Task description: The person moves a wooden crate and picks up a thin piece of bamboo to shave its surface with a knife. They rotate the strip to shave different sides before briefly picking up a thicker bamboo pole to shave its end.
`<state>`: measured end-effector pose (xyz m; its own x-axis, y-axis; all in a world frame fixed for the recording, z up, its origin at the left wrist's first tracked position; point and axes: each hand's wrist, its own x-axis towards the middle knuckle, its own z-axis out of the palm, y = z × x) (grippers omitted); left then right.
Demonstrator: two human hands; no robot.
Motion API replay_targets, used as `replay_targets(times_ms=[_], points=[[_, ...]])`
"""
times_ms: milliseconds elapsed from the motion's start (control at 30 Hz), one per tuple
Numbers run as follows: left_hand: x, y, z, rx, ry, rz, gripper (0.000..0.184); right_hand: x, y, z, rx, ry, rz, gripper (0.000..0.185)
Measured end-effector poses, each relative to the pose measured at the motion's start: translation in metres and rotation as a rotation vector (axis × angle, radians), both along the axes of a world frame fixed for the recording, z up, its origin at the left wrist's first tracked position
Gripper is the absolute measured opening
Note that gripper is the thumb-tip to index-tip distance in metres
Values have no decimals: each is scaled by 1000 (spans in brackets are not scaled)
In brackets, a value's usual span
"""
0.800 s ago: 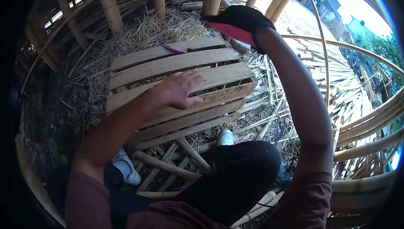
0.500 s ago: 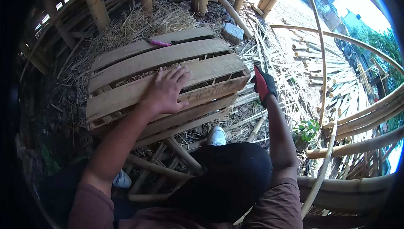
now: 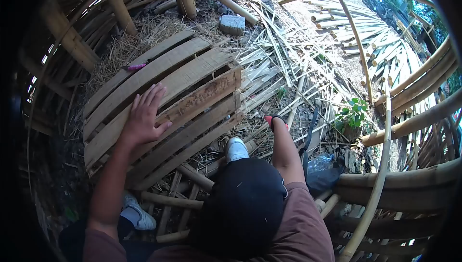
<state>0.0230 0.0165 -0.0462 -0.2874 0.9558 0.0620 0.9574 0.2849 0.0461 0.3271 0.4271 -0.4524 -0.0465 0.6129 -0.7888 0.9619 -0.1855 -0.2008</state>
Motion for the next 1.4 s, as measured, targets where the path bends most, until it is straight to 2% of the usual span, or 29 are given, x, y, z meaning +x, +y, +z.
replay_targets(times_ms=[167, 233, 267, 300, 367, 400, 433, 467, 500, 600, 700, 733, 800, 833, 900, 933, 967, 1033, 1067, 1100, 1167, 1200, 1300, 1333, 1400], points=[[2, 2, 4, 8, 2, -20, 88, -1, -44, 31, 171, -117, 490, 52], [5, 2, 5, -3, -16, -34, 89, -2, -52, 37, 236, -174, 558, 54], [5, 1, 5, -6, -14, -29, 89, -3, -57, 40, 277, -162, 467, 44], [5, 2, 5, -4, -12, -18, 89, -8, -54, 36, 274, -158, 460, 44], [4, 3, 5, -3, -14, -20, 90, -21, -43, 20, 661, -315, 158, 35], [4, 3, 6, 2, -17, -20, 90, -32, -45, 49, 685, -267, 96, 33], [3, 2, 6, 0, -13, -16, 90, -40, -62, 102, 705, -220, 35, 32], [3, 2, 5, 6, -29, -22, 93, -43, -81, 134, 860, -76, 152, 35], [2, 2, 5, 13, -44, -28, 96, -46, -85, 133, 1036, -6, 296, 26], [6, 2, 9, 0, -51, -26, 102, -67, -70, 107, 1077, 113, 771, 45], [6, 3, 10, -9, -62, -27, 107, -88, -68, 89, 1225, 361, 954, 38], [7, 3, 11, -13, -68, -21, 107, -95, -72, 94, 1218, 362, 962, 38], [8, 4, 13, -6, -95, -13, 109, -112, -74, 103, 803, 129, 1067, 28], [7, 5, 12, -10, -97, -9, 109, -118, -72, 101, 799, 131, 1070, 28], [6, 5, 8, 76, -90, 60, 111, -129, -70, 99, 923, 263, 643, 25], [4, 5, 7, 72, -89, 65, 111, -137, -66, 98, 938, 337, 485, 30], [3, 6, 5, 104, -153, 101, 111, -141, -63, 96, 872, 531, 302, 38], [0, 6, 4, 127, -216, 141, 112, -166, -35, 59, 673, 701, -25, 46], [-1, 6, 4, 138, -251, 185, 111, -169, -28, 62, 505, 713, 0, 49], [-2, 7, 5, 150, -286, 227, 110, -176, -1, 13, 421, 1010, 87, 48], [1, 10, 9, 136, -291, 250, 108, -176, -24, 74, 25, 929, -462, 44], [2, 10, 10, 127, -300, 268, 106, -175, -9, 46, 352, 879, -4, 38], [-6, 14, 10, 188, -350, 231, 101, -178, 11, 15, 459, 902, 131, 32], [-6, 17, 12, 187, -355, 233, 101, -167, -10, 59, 513, 874, 246, 32], [-2, 20, 18, 249, -476, 249, 97, -165, -11, 58, 528, 879, 248, 31]])
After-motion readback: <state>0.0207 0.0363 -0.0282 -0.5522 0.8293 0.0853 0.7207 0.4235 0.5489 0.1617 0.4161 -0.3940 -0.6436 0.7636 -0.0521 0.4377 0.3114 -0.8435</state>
